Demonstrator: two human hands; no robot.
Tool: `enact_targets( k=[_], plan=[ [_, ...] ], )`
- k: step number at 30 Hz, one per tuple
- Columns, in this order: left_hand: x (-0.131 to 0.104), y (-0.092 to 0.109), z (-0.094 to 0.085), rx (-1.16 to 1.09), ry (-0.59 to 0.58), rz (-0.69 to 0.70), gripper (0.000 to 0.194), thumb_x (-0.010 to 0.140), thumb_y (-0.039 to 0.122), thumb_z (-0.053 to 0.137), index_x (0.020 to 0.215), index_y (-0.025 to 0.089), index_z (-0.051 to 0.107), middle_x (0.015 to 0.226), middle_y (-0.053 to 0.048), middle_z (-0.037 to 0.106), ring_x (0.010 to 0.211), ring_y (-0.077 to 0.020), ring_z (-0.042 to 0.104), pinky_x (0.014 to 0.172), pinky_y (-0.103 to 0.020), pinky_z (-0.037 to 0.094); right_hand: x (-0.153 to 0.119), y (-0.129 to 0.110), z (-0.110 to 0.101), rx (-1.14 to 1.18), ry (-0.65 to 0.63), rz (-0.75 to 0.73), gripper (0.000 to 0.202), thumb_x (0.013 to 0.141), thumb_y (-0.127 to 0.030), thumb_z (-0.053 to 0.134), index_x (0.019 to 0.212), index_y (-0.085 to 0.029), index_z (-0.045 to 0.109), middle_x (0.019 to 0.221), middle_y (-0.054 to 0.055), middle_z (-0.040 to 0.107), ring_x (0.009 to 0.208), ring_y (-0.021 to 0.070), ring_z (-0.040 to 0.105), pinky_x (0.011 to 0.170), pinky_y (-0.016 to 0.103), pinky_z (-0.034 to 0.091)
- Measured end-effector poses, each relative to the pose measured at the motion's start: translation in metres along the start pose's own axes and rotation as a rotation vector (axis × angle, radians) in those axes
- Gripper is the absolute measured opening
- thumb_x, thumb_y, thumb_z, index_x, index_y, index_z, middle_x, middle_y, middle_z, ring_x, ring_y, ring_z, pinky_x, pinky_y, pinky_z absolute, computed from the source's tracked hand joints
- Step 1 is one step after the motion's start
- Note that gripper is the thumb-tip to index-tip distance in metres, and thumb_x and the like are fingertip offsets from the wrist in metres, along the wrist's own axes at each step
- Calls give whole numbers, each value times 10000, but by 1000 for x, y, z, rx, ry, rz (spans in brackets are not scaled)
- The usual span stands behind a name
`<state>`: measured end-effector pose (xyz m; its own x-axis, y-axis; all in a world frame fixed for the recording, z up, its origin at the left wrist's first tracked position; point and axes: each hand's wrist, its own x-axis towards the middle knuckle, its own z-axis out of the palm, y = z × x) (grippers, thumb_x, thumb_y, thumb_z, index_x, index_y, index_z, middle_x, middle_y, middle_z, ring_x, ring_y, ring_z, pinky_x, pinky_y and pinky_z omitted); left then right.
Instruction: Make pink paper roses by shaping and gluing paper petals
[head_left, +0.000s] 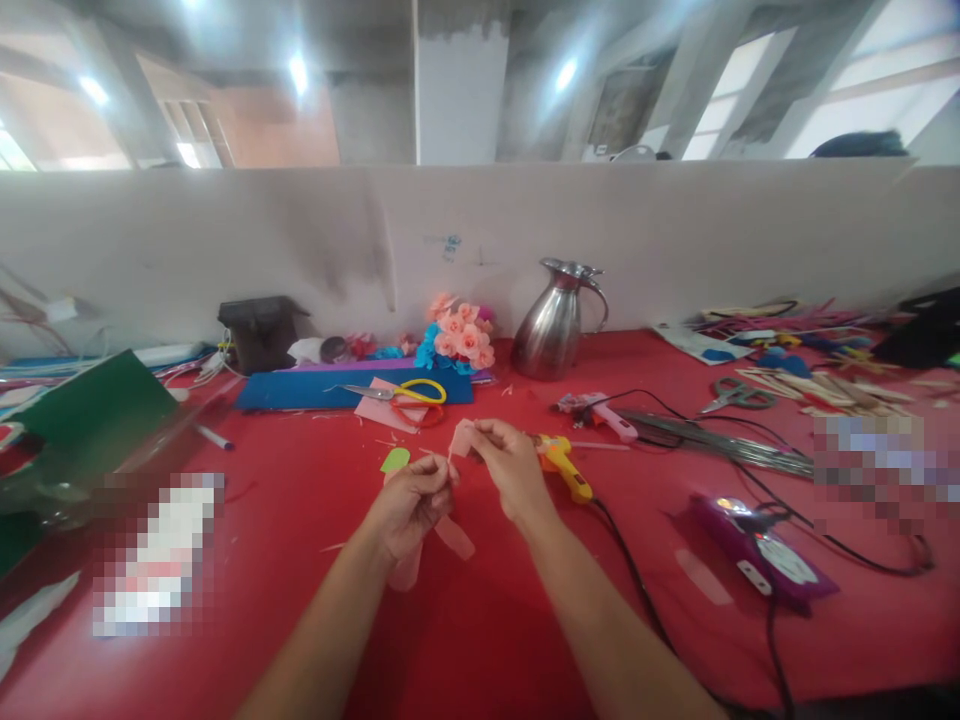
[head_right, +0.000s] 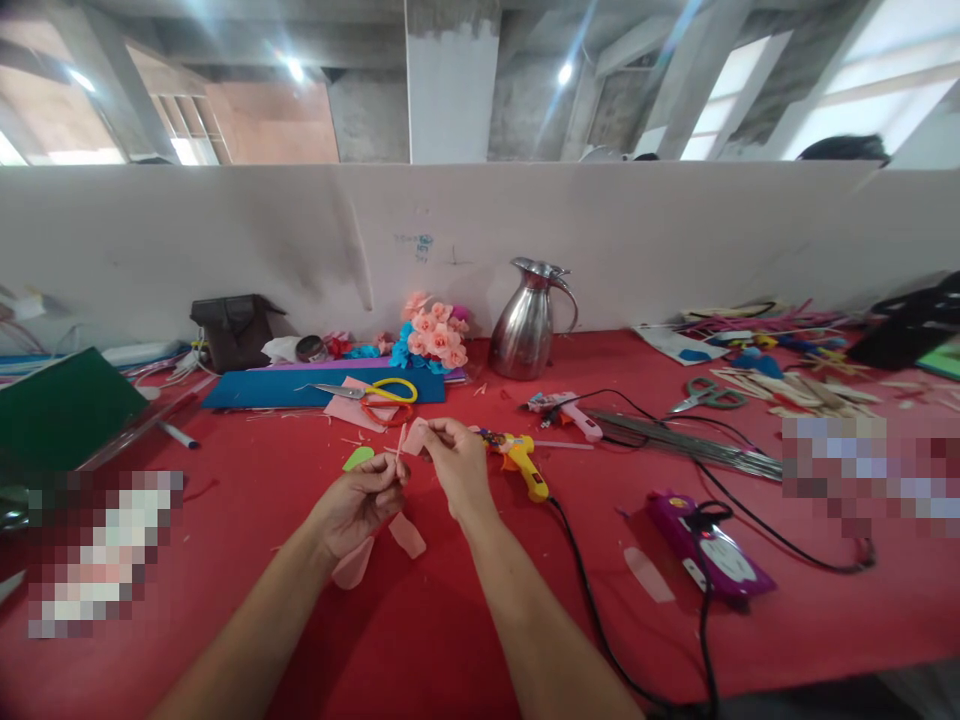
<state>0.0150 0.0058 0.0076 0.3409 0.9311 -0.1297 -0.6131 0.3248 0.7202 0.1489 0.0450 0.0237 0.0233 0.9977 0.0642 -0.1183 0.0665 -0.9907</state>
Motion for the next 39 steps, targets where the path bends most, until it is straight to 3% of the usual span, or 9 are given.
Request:
enact_targets(
  k=[13, 18, 28, 39],
  plan=[
    [1, 0, -2, 4, 57, -10, 136, 713, 201, 632, 706, 128, 518, 516, 40, 444, 395, -16, 243, 416, -148, 206, 0, 3, 2, 21, 6, -7, 179, 663, -346, 667, 713, -178, 628, 622, -12, 627, 582, 118, 552, 593, 244, 447],
    [3, -2, -3, -12, 54, -33, 155, 698, 204, 647, 712, 127, 514, 513, 42, 444, 389, -13, 246, 407, -147, 193, -2, 3, 4, 23, -3, -13, 184, 677, -356, 656, 717, -180, 626, 629, -12, 627, 592, 118, 556, 596, 239, 447],
    [3, 0, 4, 22, 166, -11, 244, 640, 223, 700, 702, 138, 479, 501, 52, 452, 371, -4, 251, 397, -142, 181, -3, 6, 6, 11, -36, -33, 205, 695, -368, 644, 736, -169, 620, 632, 6, 630, 594, 130, 570, 604, 253, 455],
    [3, -1, 5, 89, 222, 35, 274, 664, 281, 698, 755, 154, 473, 528, 55, 451, 401, -7, 276, 405, -126, 192, -5, 5, 7, -4, -32, -27, 226, 692, -398, 633, 748, -179, 622, 649, 13, 647, 623, 150, 595, 617, 271, 468]
  ],
)
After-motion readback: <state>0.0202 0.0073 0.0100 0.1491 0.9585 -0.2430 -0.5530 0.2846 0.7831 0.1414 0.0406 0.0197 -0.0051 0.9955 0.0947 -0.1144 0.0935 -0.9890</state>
